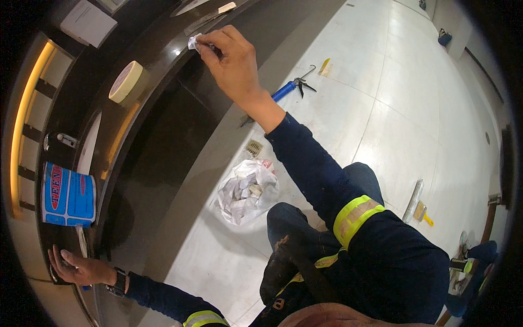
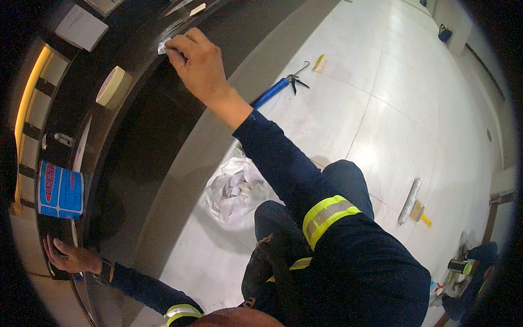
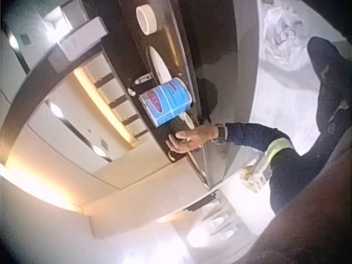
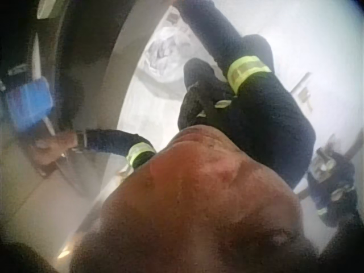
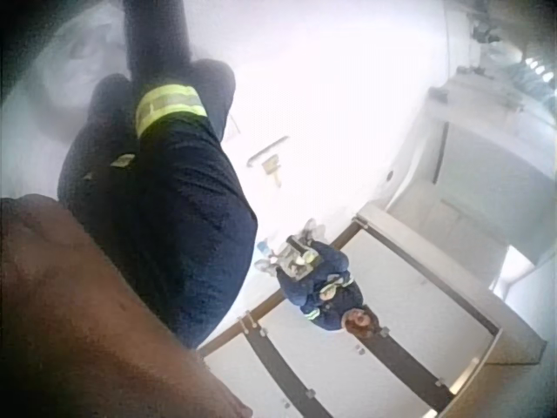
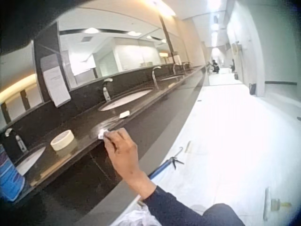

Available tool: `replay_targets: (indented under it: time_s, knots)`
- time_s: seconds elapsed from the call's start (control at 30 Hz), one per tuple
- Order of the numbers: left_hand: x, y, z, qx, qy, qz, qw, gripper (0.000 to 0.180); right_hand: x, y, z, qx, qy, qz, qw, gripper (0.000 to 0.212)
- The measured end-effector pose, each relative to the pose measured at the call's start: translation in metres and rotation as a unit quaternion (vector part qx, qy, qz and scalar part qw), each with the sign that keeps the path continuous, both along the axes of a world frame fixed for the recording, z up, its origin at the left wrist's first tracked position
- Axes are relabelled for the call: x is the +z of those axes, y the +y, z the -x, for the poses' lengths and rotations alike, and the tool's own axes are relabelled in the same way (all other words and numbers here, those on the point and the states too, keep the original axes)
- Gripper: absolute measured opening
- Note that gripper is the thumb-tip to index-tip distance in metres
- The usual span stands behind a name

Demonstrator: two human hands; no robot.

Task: The person kneels on the floor and scrapes a dark countertop with a putty knife, then wipes the surface with a cloth. They place debris into a plastic bag and continue wiping the countertop area.

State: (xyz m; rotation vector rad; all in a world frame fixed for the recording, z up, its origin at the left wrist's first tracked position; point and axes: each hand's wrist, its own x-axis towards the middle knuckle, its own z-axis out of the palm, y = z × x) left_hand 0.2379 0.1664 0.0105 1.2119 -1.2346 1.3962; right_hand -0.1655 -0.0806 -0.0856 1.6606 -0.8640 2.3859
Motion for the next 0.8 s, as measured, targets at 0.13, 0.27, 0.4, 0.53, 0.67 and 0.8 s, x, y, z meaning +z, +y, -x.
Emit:
replay_targets:
  time_s: [0.13, 0.27, 0.4, 0.53, 0.67, 0.8]
  knots:
    - [0.001, -0.001, 0.002, -0.010, 0.003, 0.005, 1.000, 0.039, 0.000, -0.025, 0.033, -0.038, -0.016, -0.005, 0.999, 0.010]
    - [0.003, 0.001, -0.005, 0.019, -0.023, 0.009, 1.000, 0.039, -0.001, -0.047, 0.055, -0.070, -0.005, 0.016, 0.997, 0.010]
    - [0.002, 0.000, -0.008, 0.015, -0.014, 0.018, 1.000, 0.037, 0.011, -0.037, 0.060, -0.018, -0.051, 0.014, 0.998, 0.008]
    - [0.003, -0.003, -0.013, -0.016, -0.012, 0.015, 1.000, 0.035, 0.011, -0.037, 0.050, -0.070, -0.063, -0.010, 0.995, 0.010]
    - [0.005, -0.006, -0.013, 0.013, -0.036, 0.014, 0.999, 0.036, 0.000, -0.019, 0.019, -0.063, -0.022, -0.011, 0.998, 0.013]
    - [0.005, -0.005, -0.006, 0.028, -0.028, 0.020, 0.999, 0.037, -0.001, 0.012, -0.013, 0.017, -0.027, -0.015, 0.999, 0.012]
